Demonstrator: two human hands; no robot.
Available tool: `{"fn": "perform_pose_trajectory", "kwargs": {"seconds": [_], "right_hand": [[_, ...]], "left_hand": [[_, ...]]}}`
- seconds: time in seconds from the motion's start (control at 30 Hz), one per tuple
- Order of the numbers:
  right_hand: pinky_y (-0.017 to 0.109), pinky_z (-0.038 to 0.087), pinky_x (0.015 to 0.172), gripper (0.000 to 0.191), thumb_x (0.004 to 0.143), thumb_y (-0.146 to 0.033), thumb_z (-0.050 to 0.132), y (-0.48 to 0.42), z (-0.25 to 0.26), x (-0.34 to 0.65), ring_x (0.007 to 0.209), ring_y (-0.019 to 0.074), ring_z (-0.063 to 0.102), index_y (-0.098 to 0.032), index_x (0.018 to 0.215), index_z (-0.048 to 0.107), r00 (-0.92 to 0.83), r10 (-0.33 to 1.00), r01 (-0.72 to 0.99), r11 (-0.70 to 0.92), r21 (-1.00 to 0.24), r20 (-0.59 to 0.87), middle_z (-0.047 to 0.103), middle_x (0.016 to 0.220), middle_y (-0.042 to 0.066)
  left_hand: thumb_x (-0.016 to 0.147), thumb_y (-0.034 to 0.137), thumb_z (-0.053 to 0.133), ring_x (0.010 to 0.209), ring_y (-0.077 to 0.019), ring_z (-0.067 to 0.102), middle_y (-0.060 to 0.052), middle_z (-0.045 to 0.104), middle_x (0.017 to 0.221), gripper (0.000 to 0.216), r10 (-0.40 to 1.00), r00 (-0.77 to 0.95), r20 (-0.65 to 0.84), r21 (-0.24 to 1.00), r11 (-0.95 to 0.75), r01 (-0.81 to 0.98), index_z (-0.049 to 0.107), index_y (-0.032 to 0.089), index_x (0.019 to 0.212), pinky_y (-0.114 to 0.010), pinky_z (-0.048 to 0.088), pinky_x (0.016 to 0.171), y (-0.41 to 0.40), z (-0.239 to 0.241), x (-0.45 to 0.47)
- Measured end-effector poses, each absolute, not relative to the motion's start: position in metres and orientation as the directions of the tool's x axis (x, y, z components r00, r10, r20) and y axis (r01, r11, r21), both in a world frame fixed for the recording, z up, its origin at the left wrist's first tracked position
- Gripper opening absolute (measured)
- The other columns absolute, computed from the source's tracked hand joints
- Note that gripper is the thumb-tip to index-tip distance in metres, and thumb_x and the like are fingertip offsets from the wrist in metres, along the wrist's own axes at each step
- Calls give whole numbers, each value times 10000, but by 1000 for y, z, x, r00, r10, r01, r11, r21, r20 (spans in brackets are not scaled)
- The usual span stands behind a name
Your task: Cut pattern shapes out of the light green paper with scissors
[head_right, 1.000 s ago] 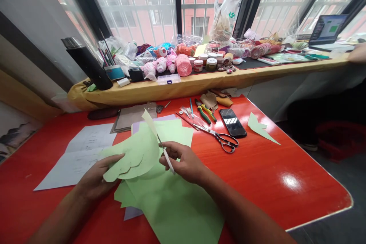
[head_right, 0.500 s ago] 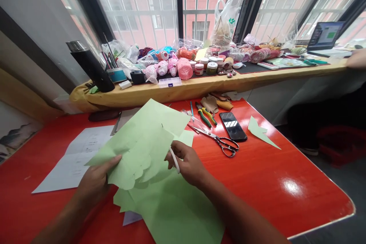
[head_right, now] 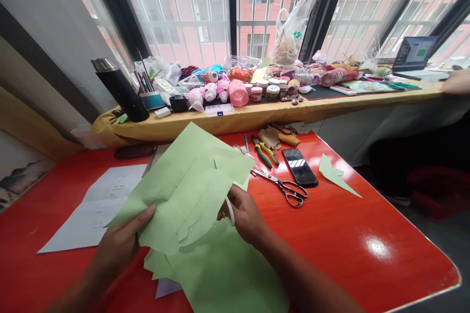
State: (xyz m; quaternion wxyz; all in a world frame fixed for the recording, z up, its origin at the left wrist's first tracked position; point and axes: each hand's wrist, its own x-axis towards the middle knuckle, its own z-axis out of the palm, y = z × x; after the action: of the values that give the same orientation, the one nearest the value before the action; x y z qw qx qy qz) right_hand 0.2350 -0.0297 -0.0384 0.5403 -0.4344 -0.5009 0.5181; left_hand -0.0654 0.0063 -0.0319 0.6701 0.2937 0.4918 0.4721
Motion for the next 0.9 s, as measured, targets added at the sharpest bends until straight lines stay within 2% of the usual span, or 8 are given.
{"fn": "perform_pose_trajectory", "kwargs": {"seconds": [0.13, 0.23, 0.37, 0.53, 0.63, 0.73, 0.8, 0.9], "right_hand": [[330, 523, 648, 435, 944, -655, 712, -30, -39, 234, 664, 214, 619, -225, 886, 680, -7, 997, -136, 77, -988, 78, 608, 725, 5], [327, 522, 634, 395, 939, -619, 720, -30, -39, 233, 661, 213, 618, -228, 905, 686, 10, 998, -151, 65, -986, 65, 620, 750, 12], [320, 502, 618, 363, 944, -581, 726, -30, -39, 233, 652, 207, 613, -218, 948, 713, 30, 997, -171, 71, -983, 67, 635, 762, 18], [305, 483, 592, 445, 962, -615, 718, -29, -39, 233, 630, 187, 585, -193, 1099, 752, 45, 997, -195, 72, -978, 64, 649, 759, 17], [309, 493, 591, 459, 941, -626, 745, -28, -40, 233, 614, 179, 571, -196, 1096, 772, 47, 997, -212, 71, -975, 63, 650, 757, 15], [311, 489, 580, 461, 928, -633, 762, -28, -40, 233, 602, 186, 577, -200, 1086, 785, 46, 996, -222, 78, -972, 70, 641, 724, 11], [313, 489, 580, 463, 936, -637, 754, -28, -38, 234, 607, 196, 594, -199, 1080, 789, 40, 996, -224, 84, -971, 77, 638, 702, 10], [310, 485, 583, 461, 945, -637, 744, -28, -36, 235, 604, 198, 594, -193, 1060, 794, 39, 995, -225, 96, -970, 89, 631, 677, 7]], "left_hand": [[728, -40, 898, 1408, -349, 644, -54, 865, 1170, 471, 942, 3, -336, 876, 314, -365, 873, 215, 1123, -240, 633, 996, 3, -29, -53], [721, 119, 976, 1342, -374, 693, -90, 858, 1192, 370, 940, 8, -342, 908, 333, -255, 881, 193, 1071, -271, 655, 948, -1, -23, -45], [758, 335, 979, 1252, -381, 744, -105, 865, 1161, 325, 934, -11, -358, 930, 355, -93, 886, 170, 1021, -293, 668, 892, -8, -20, -41], [757, 281, 977, 1188, -376, 775, -105, 873, 1113, 258, 931, -15, -366, 930, 365, -48, 889, 175, 976, -291, 673, 846, -13, -22, -40], [772, 203, 961, 1216, -356, 767, -77, 859, 1196, 306, 912, -15, -410, 911, 408, -56, 882, 197, 1067, -283, 672, 854, -13, -23, -42], [775, 160, 948, 1207, -357, 770, -77, 860, 1192, 287, 912, 17, -410, 905, 409, -120, 882, 194, 1052, -292, 672, 859, -11, -25, -43], [770, 179, 954, 1178, -367, 777, -90, 867, 1154, 284, 927, 54, -371, 915, 375, -151, 884, 192, 1045, -312, 672, 856, -11, -25, -42], [781, 301, 960, 1139, -382, 783, -100, 870, 1114, 315, 936, 117, -332, 935, 343, -90, 883, 197, 1068, -349, 675, 834, -13, -21, -38]]}}
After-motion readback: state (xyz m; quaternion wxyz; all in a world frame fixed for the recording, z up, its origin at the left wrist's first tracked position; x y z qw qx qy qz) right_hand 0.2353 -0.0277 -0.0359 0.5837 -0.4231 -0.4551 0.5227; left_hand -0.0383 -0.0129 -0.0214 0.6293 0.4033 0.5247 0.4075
